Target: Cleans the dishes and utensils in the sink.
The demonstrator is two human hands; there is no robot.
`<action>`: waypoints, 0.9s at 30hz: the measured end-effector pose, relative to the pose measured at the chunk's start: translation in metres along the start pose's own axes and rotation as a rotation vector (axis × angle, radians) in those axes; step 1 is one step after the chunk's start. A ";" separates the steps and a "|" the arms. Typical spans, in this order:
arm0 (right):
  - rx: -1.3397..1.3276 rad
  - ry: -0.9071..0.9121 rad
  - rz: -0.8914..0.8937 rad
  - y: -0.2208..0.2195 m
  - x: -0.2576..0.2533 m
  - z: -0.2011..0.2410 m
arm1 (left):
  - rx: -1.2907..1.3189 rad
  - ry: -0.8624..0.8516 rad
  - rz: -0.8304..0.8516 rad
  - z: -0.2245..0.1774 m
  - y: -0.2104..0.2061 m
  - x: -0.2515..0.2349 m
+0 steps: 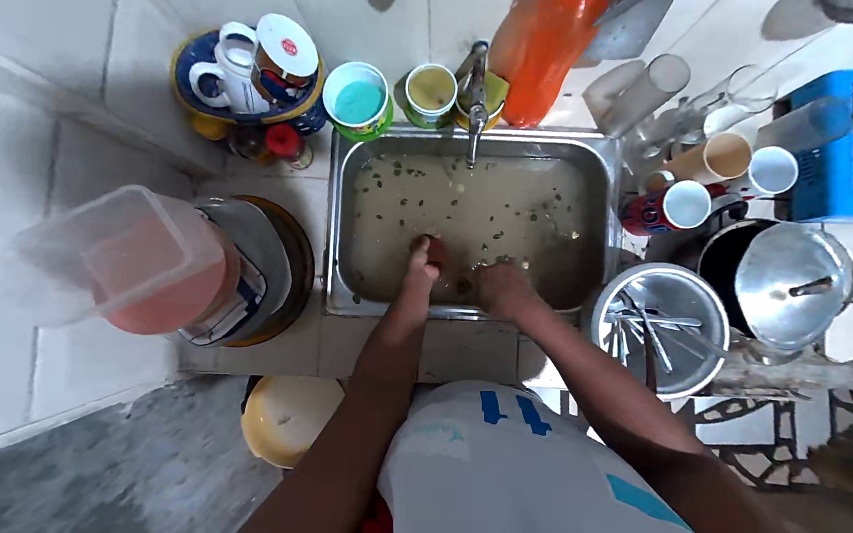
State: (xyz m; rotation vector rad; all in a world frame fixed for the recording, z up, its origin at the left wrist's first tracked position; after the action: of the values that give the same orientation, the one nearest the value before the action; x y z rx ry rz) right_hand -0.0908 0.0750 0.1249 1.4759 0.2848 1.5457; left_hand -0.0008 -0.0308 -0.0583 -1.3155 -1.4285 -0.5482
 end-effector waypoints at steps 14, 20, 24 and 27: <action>-0.672 -0.434 -0.225 -0.011 0.007 -0.106 | -2.024 -0.791 -0.035 -0.033 -0.097 -0.025; -0.767 -0.479 -0.324 -0.071 -0.075 -0.108 | -2.109 -0.709 -0.004 0.012 -0.091 -0.026; -0.892 -0.496 -0.184 -0.087 -0.078 -0.103 | -2.068 -0.737 0.086 0.030 -0.087 -0.020; -0.825 -0.518 -0.211 -0.073 -0.063 -0.096 | -2.156 -0.623 0.108 0.032 -0.093 -0.013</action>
State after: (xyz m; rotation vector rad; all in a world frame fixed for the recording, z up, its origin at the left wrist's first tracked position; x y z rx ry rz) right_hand -0.1522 0.1073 0.0074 1.0668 -0.4470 0.8818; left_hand -0.0999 -0.0352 -0.0510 -3.3411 -0.7247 -1.9492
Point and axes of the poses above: each hand's wrist, its own x-axis away from the middle knuckle, its own y-axis out of the back of the hand, z = x × y, the point moved 5 cm from there along -x, towards the middle knuckle, and after that the axes turned 4 degrees about -z, right-handed, at the moved point
